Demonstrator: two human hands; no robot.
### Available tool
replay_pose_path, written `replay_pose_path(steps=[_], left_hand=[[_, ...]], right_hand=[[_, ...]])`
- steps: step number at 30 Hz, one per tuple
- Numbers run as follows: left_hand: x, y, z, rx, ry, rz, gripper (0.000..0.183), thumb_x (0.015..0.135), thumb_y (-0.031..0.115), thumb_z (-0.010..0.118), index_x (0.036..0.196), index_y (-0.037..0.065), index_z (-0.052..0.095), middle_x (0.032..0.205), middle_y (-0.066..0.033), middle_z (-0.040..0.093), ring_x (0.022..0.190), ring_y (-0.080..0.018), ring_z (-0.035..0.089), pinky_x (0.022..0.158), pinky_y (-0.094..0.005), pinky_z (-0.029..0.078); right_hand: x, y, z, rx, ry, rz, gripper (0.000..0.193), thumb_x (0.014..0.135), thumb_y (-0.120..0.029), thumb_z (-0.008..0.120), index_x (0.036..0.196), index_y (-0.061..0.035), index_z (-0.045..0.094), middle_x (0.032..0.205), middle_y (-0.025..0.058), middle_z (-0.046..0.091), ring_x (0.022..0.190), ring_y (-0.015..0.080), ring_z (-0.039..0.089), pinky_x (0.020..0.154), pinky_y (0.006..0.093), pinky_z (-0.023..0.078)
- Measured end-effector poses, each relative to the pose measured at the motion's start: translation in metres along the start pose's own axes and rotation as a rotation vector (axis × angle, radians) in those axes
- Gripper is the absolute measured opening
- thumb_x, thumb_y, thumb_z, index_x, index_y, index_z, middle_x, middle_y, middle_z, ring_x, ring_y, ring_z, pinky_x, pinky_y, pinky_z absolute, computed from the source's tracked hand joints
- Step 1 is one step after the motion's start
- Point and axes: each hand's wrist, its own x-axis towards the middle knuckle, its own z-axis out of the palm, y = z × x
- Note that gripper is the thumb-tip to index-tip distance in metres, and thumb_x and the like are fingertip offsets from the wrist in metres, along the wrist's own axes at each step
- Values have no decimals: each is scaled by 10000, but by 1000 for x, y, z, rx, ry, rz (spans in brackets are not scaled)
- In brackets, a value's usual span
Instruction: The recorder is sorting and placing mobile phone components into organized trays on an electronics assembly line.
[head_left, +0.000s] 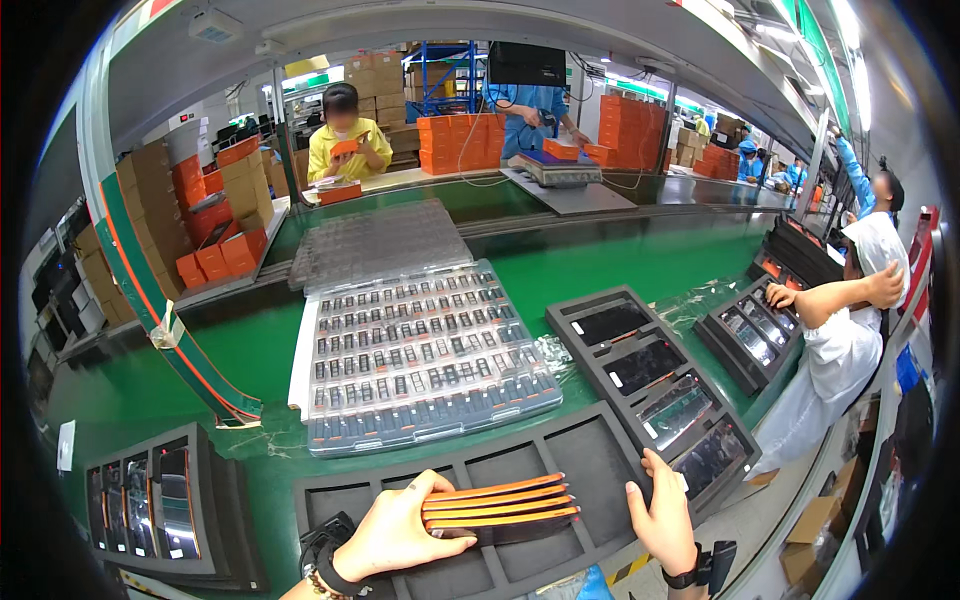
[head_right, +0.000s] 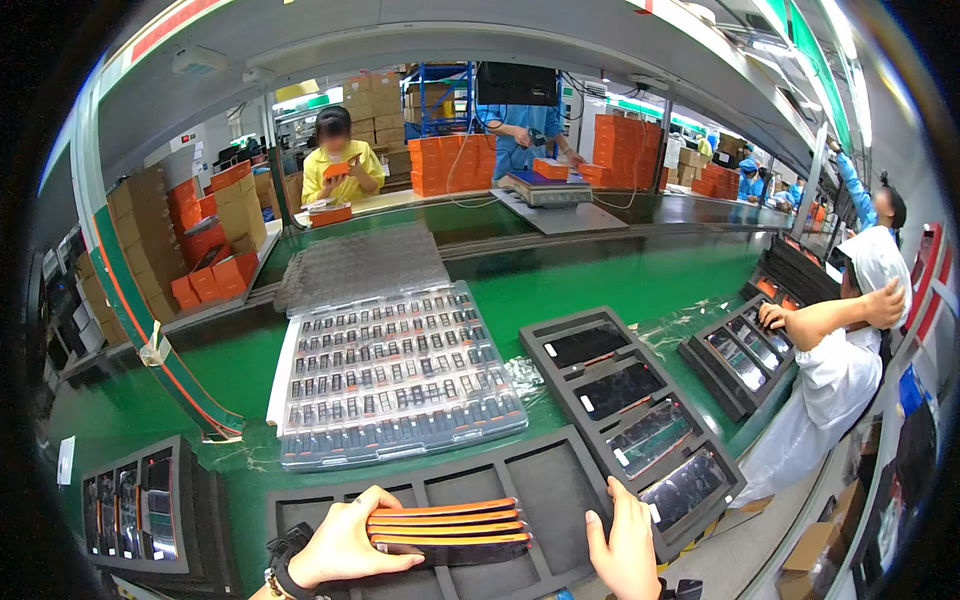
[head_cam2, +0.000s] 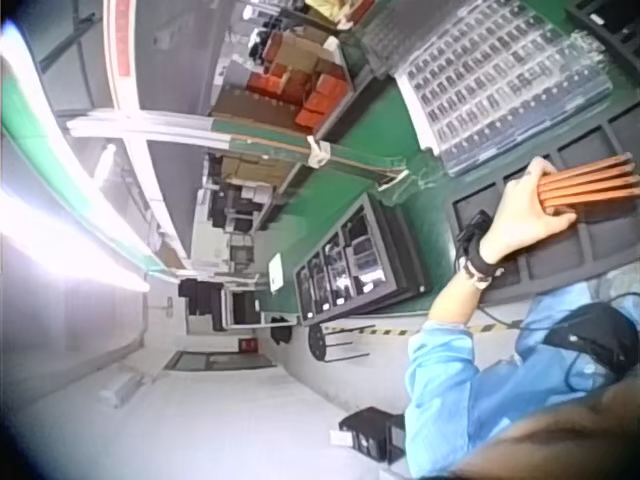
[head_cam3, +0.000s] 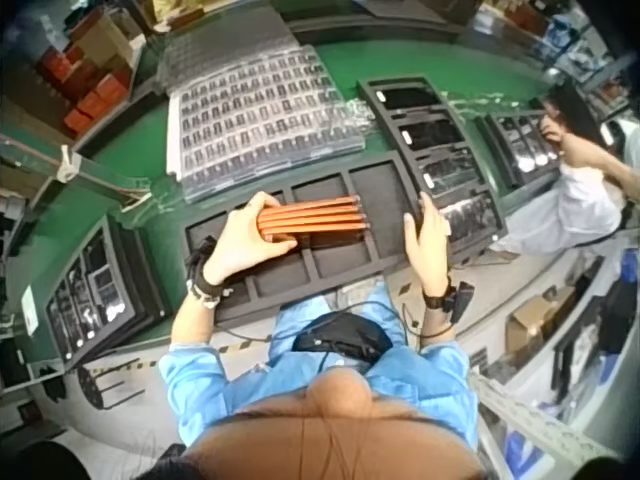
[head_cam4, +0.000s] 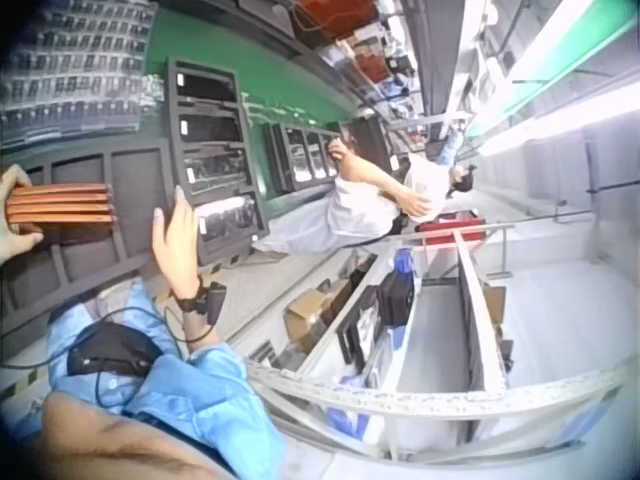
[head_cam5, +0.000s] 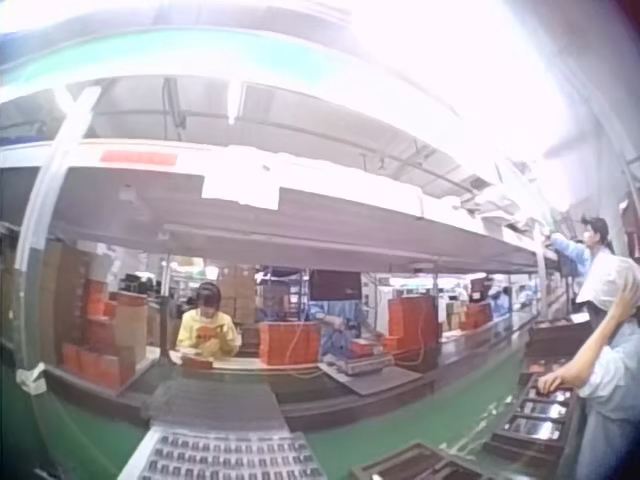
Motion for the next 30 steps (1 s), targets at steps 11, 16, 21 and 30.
replay_pose_path(steps=[11, 16, 21, 30], left_hand=[[-18, -10, -4, -43, -115, 68, 582, 797, 302, 811, 1245, 54, 535, 1120, -134, 701, 1043, -271, 705, 922, -356, 558], [-16, -27, 7, 91, -49, 276, 569, 853, 440, 752, 1236, 79, 534, 1117, -115, 670, 955, -337, 692, 811, -406, 582], [-19, -38, 6, 141, 11, 302, 577, 863, 452, 734, 1243, 72, 523, 1107, -109, 662, 935, -338, 688, 787, -402, 584], [-15, -42, 1, 186, 38, 513, 593, 822, 421, 777, 1233, 48, 570, 1034, -108, 683, 879, -284, 701, 743, -363, 574]], right_hand=[[-14, -8, -15, -49, -133, -130, 439, 837, -112, 716, 1246, -8, 597, 1001, 130, 581, 935, 281, 590, 860, 384, 486], [44, -62, -34, 1, -301, -343, 175, 882, -54, 656, 1045, 1, 685, 831, 132, 681, 717, 274, 664, 660, 339, 521], [134, -134, 0, -336, -231, -1018, 293, 800, -49, 664, 1092, -65, 639, 899, 69, 609, 874, 258, 637, 719, 379, 537], [248, -189, 197, -366, -492, -1331, 450, 874, -63, 558, 1308, -180, 585, 1126, 86, 600, 1046, 275, 626, 879, 396, 542]])
